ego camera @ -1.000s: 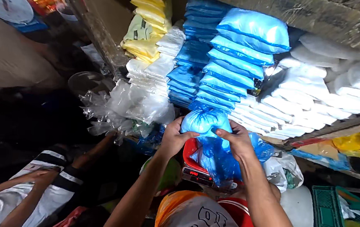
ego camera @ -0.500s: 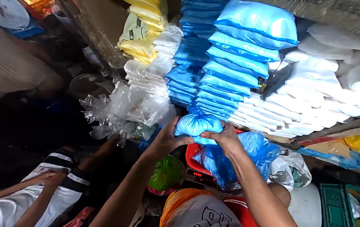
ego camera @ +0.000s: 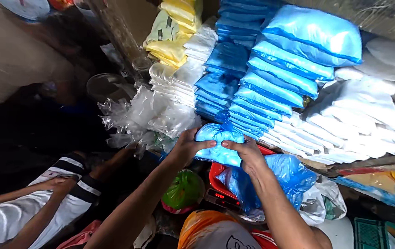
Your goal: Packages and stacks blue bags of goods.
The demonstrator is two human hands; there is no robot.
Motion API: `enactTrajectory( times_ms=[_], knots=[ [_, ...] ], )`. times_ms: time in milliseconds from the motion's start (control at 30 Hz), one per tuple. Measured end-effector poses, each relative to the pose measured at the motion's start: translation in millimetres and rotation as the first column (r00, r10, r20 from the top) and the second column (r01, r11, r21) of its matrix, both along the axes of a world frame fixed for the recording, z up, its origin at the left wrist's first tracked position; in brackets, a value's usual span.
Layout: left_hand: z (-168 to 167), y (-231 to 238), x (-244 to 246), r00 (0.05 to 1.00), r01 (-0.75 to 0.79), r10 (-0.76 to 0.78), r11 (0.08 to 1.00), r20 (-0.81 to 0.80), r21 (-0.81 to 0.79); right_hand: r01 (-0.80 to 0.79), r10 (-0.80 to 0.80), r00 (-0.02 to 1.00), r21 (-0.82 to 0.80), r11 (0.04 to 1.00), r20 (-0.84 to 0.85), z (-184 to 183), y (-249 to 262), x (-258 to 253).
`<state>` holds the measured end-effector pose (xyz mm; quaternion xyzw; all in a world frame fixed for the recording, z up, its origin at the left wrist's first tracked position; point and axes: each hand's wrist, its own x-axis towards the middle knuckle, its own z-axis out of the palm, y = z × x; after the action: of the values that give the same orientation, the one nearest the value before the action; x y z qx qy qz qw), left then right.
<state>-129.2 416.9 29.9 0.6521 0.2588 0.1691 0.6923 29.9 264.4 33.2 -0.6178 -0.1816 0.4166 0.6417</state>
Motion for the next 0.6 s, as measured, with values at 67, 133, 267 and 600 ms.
enactTrajectory(
  times_ms=[67, 133, 267, 600],
  knots=[
    [3, 9, -2, 0.997, 0.069, -0.07, 0.996, 0.017, 0.059, 0.044, -0.044, 0.997, 0.003, 0.999, -0.058, -5, 7, 0],
    [4, 22, 1, 0.994, 0.098, -0.105, 0.978, 0.029, 0.182, 0.086, -0.085, 0.99, 0.004, 0.996, -0.113, -8, 15, -1],
    [14, 54, 20, 0.994, 0.095, -0.103, 0.96, 0.02, 0.264, 0.074, -0.073, 0.994, 0.012, 0.997, -0.085, 4, 24, 1],
    [59, 178, 120, 0.993, -0.118, 0.12, 0.984, -0.007, 0.131, 0.038, -0.023, 0.996, -0.167, 0.985, 0.091, -2, -86, 21]
  ],
)
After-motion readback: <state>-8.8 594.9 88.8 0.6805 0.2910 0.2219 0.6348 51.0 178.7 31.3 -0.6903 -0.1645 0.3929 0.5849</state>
